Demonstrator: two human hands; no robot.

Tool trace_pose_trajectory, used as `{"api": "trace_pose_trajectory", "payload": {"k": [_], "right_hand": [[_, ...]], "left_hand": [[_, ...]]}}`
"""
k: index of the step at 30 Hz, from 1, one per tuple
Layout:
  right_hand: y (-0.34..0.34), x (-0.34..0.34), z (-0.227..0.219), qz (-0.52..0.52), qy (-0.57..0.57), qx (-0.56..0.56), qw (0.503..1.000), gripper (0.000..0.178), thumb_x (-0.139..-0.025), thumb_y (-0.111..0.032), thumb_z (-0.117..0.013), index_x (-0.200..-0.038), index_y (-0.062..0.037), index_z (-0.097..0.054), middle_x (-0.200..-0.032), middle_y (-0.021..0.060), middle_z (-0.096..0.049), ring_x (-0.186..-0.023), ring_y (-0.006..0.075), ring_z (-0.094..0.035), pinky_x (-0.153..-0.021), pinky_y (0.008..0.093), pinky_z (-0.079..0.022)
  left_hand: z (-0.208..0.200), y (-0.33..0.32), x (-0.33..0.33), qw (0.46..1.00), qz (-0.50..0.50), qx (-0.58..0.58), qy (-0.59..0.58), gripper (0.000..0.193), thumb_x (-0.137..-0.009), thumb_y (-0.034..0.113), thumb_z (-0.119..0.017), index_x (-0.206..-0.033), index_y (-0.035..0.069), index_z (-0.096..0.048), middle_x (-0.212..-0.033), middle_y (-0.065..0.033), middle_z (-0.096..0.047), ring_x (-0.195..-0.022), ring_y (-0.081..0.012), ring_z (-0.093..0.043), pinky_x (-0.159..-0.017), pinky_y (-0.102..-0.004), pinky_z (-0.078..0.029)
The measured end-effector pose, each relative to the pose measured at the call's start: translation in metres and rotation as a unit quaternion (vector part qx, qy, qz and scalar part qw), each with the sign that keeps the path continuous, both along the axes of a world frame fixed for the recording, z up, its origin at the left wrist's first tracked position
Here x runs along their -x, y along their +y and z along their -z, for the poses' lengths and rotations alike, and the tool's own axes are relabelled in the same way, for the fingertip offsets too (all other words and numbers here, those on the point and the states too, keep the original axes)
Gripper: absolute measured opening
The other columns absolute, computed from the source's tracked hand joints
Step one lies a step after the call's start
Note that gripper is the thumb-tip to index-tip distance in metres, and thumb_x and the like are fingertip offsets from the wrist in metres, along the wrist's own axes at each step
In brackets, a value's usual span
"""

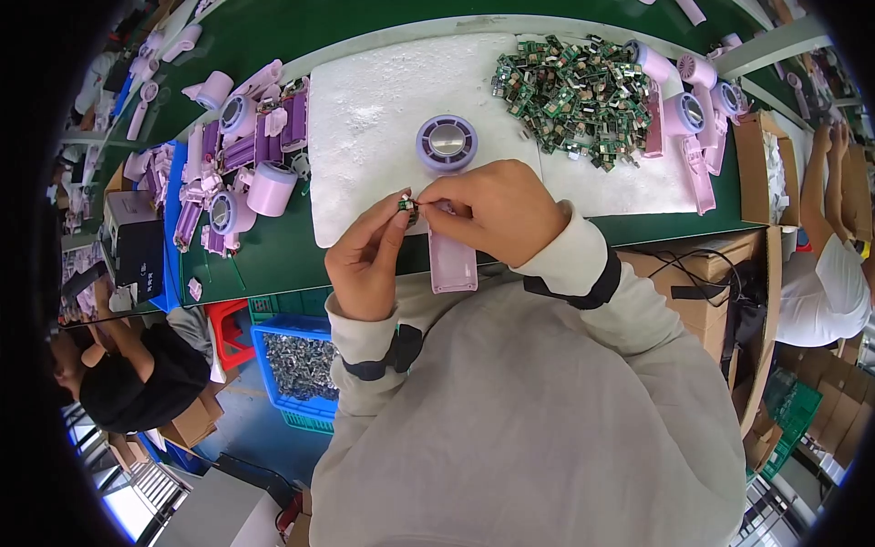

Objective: The person picks up a circuit board and a fan housing by hand, inserts the circuit board into the housing, and presses it into place. They then set the assembled fan aside on the table and repeat the process.

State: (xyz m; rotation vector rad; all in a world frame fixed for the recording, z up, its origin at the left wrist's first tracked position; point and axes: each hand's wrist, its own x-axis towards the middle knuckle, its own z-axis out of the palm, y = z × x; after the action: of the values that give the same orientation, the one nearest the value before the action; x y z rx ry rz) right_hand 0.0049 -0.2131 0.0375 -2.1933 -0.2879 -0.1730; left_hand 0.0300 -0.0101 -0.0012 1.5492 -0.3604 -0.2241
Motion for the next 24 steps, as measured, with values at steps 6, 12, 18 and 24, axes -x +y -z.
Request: {"api": "trace_pose_trajectory", "payload": {"k": [6, 12, 18, 24], "right_hand": [[-0.003, 0.001, -0.001, 0.008, 0.025, -0.030, 0.999, 0.016, -0.086, -0.012, -0.076, -0.102, -0.0061, -0.076, -0.062, 0.0062, -0.062, -0.050, 0.0132, -0.053, -0.049, 0.0276, -0.041], [-0.014, 0.000, 0.000, -0.025, 0.102, -0.111, 0.988, 0.018, -0.085, -0.010, -0.079, -0.102, -0.0067, -0.076, -0.058, 0.0022, -0.055, -0.050, 0.0082, -0.042, -0.049, 0.0266, -0.034], [-0.017, -0.002, 0.005, -0.035, 0.101, -0.090, 0.990, 0.014, -0.086, -0.012, -0.078, -0.100, -0.0082, -0.076, -0.056, 0.0019, -0.051, -0.050, 0.0095, -0.043, -0.050, 0.0278, -0.035], [-0.015, 0.006, 0.008, -0.005, 0.123, -0.104, 0.987, 0.015, -0.085, -0.008, -0.078, -0.100, -0.0076, -0.076, -0.056, -0.0002, -0.048, -0.050, 0.0080, -0.040, -0.049, 0.0262, -0.032]], "left_hand": [[0.007, 0.005, -0.005, 0.990, 0.047, 0.119, 0.064, 0.024, -0.097, -0.005, -0.062, -0.119, -0.002, -0.068, -0.119, -0.0171, -0.069, -0.105, -0.0223, -0.069, -0.090, -0.0347, -0.061], [0.012, 0.009, -0.012, 0.977, 0.115, 0.131, 0.127, 0.023, -0.096, -0.004, -0.063, -0.118, -0.002, -0.069, -0.116, -0.0167, -0.069, -0.104, -0.0224, -0.069, -0.089, -0.0362, -0.062], [0.016, 0.007, -0.013, 0.974, 0.146, 0.136, 0.106, 0.023, -0.096, -0.004, -0.063, -0.118, -0.002, -0.069, -0.113, -0.0158, -0.069, -0.103, -0.0216, -0.069, -0.088, -0.0350, -0.062], [0.014, -0.003, -0.004, 0.989, 0.092, 0.097, 0.069, 0.023, -0.096, -0.006, -0.063, -0.118, -0.002, -0.068, -0.116, -0.0157, -0.069, -0.103, -0.0211, -0.069, -0.089, -0.0352, -0.062]]}}
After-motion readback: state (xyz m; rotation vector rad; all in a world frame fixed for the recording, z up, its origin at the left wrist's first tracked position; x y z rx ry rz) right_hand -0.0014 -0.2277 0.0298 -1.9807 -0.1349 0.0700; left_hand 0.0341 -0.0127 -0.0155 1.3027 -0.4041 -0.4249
